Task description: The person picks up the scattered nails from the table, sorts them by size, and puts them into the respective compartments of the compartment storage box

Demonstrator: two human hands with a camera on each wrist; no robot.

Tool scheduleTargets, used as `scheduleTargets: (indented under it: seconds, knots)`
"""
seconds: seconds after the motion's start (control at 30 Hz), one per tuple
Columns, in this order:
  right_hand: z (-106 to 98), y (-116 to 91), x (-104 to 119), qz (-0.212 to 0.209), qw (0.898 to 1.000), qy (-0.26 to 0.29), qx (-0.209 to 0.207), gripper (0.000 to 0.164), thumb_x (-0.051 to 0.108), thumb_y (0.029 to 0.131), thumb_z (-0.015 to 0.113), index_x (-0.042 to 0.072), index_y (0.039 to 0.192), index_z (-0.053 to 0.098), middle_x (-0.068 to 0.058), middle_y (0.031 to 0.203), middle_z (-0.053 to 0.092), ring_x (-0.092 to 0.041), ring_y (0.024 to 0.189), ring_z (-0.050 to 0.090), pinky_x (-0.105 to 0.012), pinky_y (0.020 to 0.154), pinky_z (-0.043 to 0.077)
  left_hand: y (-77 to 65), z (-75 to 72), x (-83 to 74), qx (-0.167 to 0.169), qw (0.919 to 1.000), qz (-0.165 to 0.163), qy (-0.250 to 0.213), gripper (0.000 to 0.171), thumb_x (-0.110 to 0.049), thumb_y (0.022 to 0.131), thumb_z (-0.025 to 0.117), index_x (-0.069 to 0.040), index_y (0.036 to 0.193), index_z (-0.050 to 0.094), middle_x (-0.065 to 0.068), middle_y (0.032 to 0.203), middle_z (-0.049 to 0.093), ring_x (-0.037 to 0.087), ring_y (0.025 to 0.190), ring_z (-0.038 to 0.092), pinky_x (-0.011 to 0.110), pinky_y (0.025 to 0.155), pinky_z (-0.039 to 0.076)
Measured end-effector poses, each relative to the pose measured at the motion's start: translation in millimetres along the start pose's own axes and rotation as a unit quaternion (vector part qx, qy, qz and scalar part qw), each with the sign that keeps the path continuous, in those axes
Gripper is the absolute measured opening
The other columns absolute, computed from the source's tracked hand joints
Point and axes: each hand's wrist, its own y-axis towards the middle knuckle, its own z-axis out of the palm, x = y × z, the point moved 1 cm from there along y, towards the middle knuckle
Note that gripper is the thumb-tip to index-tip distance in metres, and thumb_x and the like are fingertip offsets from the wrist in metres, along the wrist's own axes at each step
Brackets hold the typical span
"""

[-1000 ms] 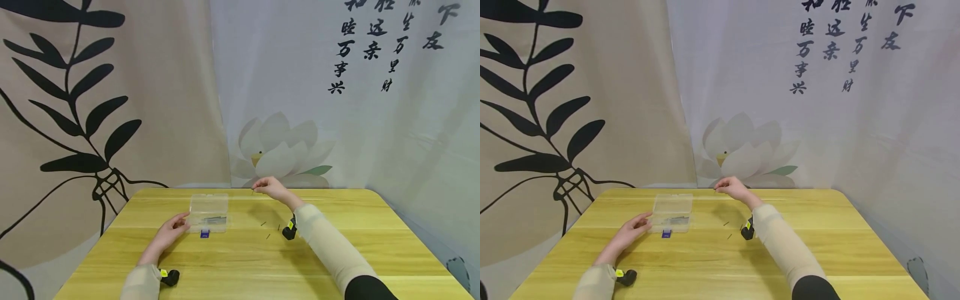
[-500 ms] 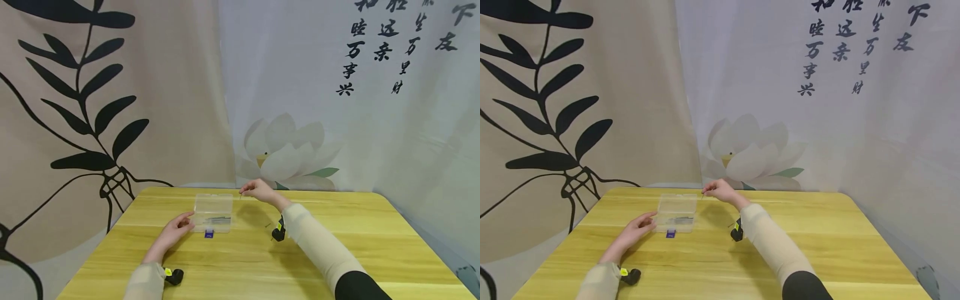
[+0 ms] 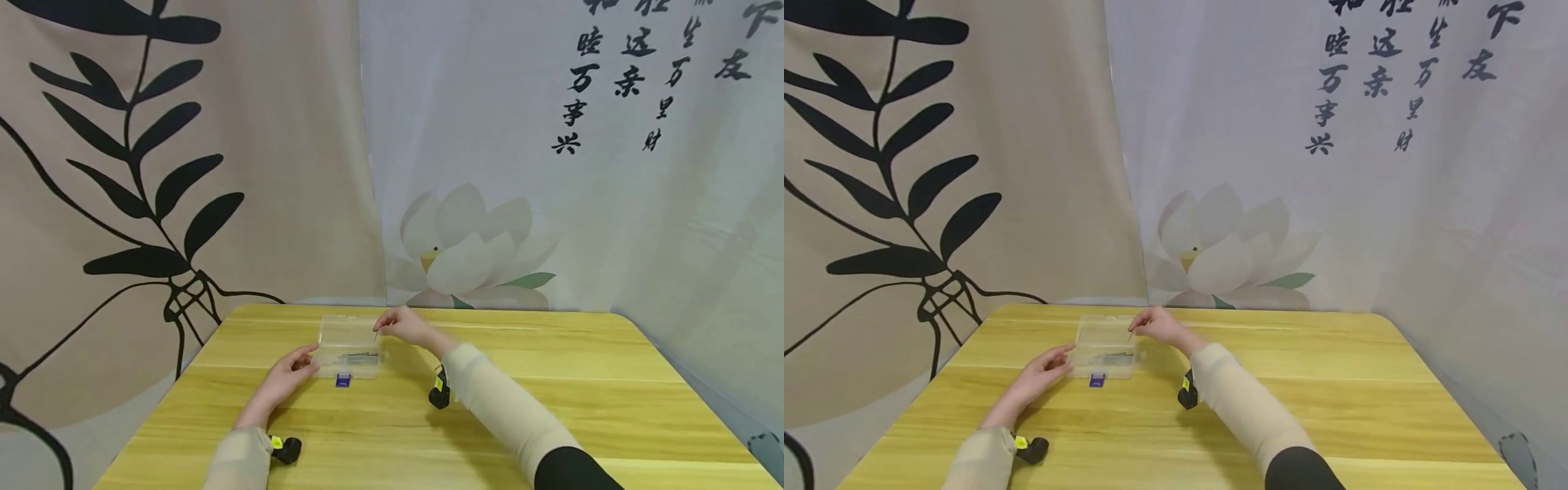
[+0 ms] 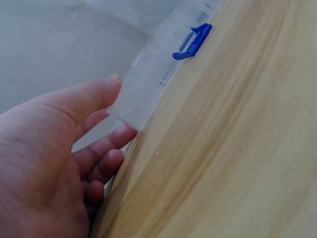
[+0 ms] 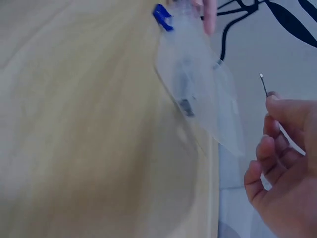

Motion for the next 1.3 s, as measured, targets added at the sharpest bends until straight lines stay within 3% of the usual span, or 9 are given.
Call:
scheduleTargets:
  seconds: [0.3, 0.53, 0.97, 1.3]
  knots:
    - [22, 1, 2, -0.011, 0.999, -0.021, 0.026, 0.012, 0.001, 0.091, 0.062, 0.004, 0.093, 0.075, -0.001, 0.092, 0.071, -0.006, 0.078, 0.059, -0.024, 0.07, 0.047, -1.1, -0.4, -5.8, 0.001, 1.0, 0.001, 0.002, 0.051, -0.023, 0.096, 0.064, -0.008, 0.142, 0.049, 0.012, 0.119, 0.058, 0.026, 0.106, 0.051, 0.044, 0.09, 0.041]
    - [32, 0, 0, -0.006, 0.999, -0.034, 0.027, 0.01, 0.005, 0.091, 0.066, 0.006, 0.09, 0.075, 0.003, 0.089, 0.07, -0.006, 0.077, 0.057, -0.025, 0.072, 0.047, -2.0, -0.5, -8.2, 0.001, 1.0, -0.001, 0.004, 0.05, -0.022, 0.096, 0.064, -0.007, 0.142, 0.05, 0.011, 0.117, 0.058, 0.024, 0.102, 0.051, 0.042, 0.088, 0.04]
    - [39, -7, 2, -0.023, 0.998, -0.035, 0.054, 0.011, -0.002, 0.089, 0.064, 0.001, 0.09, 0.074, -0.003, 0.089, 0.071, -0.005, 0.07, 0.054, -0.021, 0.063, 0.045, -2.6, -0.9, -6.4, 0.002, 1.0, 0.0, 0.003, 0.05, -0.022, 0.096, 0.064, -0.008, 0.142, 0.05, 0.012, 0.117, 0.058, 0.024, 0.103, 0.05, 0.042, 0.089, 0.04]
    - [28, -12, 0, -0.041, 0.997, -0.046, 0.049, 0.014, 0.001, 0.089, 0.064, 0.004, 0.095, 0.076, -0.003, 0.098, 0.071, -0.007, 0.083, 0.058, -0.024, 0.072, 0.046, -4.0, -2.0, -4.5, 0.003, 1.0, -0.004, -0.001, 0.051, -0.024, 0.096, 0.064, -0.008, 0.142, 0.049, 0.012, 0.119, 0.058, 0.025, 0.104, 0.051, 0.042, 0.089, 0.04]
